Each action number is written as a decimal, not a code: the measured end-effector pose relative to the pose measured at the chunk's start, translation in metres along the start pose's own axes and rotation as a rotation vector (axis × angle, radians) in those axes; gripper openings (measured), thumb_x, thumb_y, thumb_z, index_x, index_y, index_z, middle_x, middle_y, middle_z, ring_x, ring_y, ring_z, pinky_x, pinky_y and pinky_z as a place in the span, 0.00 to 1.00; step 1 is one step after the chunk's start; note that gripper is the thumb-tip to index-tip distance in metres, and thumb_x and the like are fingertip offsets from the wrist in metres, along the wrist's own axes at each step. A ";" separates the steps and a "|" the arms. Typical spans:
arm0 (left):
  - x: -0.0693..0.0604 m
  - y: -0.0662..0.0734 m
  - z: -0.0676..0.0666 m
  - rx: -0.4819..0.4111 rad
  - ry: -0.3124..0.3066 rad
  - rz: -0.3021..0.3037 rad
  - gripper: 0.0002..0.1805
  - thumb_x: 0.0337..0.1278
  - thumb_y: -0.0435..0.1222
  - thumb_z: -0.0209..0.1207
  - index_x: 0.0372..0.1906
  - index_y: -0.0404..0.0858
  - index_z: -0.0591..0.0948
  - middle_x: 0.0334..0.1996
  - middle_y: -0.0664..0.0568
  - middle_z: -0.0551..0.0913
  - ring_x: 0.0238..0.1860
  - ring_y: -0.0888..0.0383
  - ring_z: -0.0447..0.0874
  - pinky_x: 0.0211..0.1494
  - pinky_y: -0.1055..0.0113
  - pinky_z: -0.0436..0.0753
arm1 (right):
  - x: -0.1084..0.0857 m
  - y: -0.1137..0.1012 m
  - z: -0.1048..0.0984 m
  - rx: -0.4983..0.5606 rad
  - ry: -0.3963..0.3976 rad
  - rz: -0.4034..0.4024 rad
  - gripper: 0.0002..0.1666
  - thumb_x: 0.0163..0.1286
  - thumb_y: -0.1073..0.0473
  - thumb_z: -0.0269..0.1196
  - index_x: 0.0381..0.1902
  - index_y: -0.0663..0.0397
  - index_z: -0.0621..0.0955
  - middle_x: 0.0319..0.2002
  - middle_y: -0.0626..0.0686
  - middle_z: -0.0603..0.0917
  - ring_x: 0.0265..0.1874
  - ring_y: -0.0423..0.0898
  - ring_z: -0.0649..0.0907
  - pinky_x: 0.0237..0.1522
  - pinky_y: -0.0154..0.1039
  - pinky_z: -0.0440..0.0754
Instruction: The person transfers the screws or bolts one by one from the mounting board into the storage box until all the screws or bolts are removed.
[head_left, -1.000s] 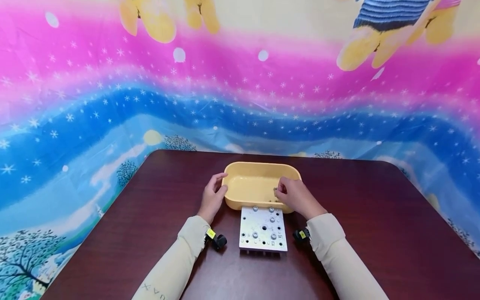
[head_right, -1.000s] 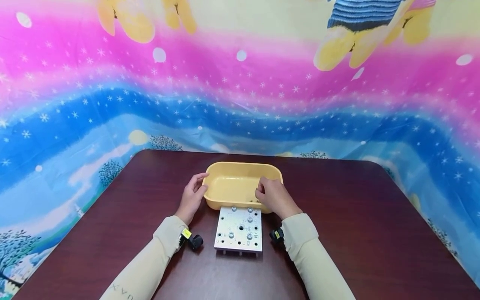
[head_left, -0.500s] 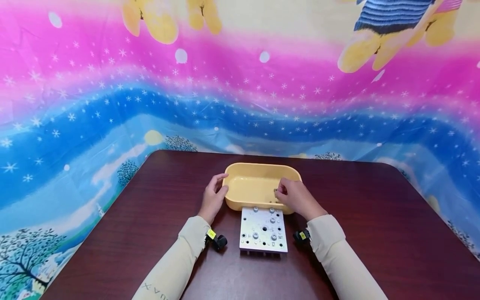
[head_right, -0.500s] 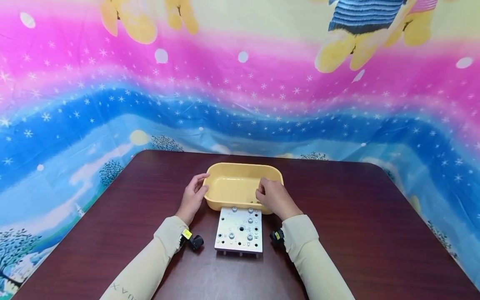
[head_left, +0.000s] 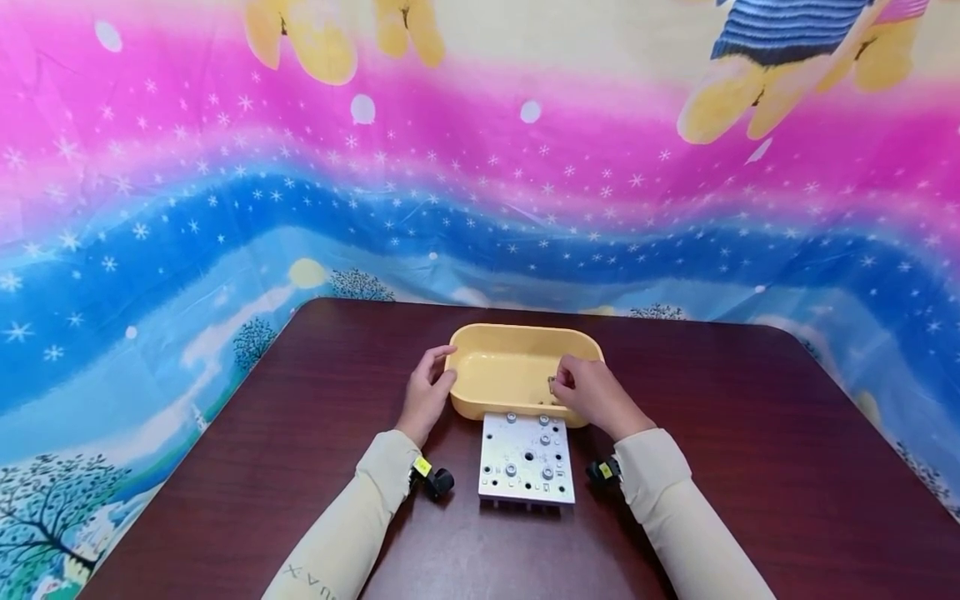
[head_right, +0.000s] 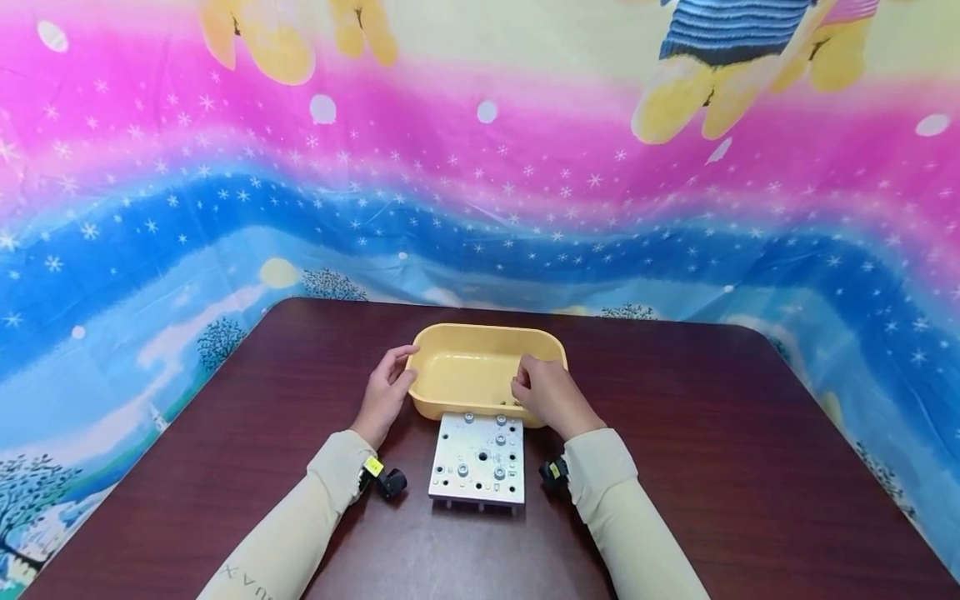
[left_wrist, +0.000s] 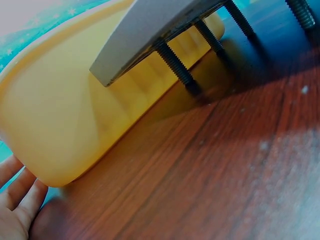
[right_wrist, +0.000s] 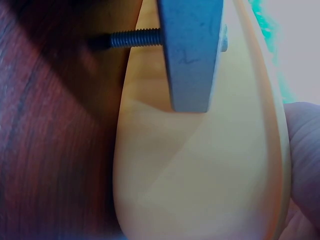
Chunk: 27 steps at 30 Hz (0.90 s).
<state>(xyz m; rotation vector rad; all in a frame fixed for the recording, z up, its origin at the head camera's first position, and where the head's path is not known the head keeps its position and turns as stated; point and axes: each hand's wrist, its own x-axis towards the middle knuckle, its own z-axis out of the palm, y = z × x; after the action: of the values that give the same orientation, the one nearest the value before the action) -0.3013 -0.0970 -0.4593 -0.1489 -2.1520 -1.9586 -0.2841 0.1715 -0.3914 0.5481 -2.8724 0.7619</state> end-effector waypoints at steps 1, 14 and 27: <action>0.000 0.000 0.000 0.002 0.001 -0.001 0.19 0.63 0.34 0.54 0.58 0.49 0.76 0.58 0.51 0.76 0.59 0.55 0.74 0.59 0.57 0.76 | 0.000 0.000 0.000 0.000 -0.001 -0.001 0.11 0.66 0.58 0.62 0.25 0.49 0.73 0.18 0.46 0.73 0.16 0.42 0.69 0.23 0.38 0.69; 0.002 0.000 -0.002 -0.015 0.000 0.007 0.19 0.62 0.34 0.55 0.58 0.47 0.77 0.57 0.51 0.77 0.59 0.55 0.75 0.59 0.57 0.76 | 0.000 -0.001 -0.001 0.009 -0.003 -0.007 0.10 0.66 0.59 0.61 0.25 0.50 0.73 0.18 0.47 0.73 0.16 0.42 0.69 0.22 0.38 0.70; -0.015 0.037 -0.004 -0.030 -0.028 0.026 0.21 0.61 0.28 0.53 0.60 0.31 0.74 0.59 0.35 0.74 0.61 0.43 0.73 0.60 0.56 0.73 | 0.001 0.003 0.002 0.018 0.022 -0.002 0.09 0.65 0.57 0.64 0.27 0.50 0.74 0.21 0.45 0.76 0.19 0.42 0.72 0.24 0.37 0.72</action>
<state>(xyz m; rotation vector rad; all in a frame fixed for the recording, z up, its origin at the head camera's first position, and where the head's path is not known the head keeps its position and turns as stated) -0.2779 -0.0959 -0.4267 -0.2094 -2.1275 -1.9870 -0.2856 0.1725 -0.3940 0.5415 -2.8473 0.7887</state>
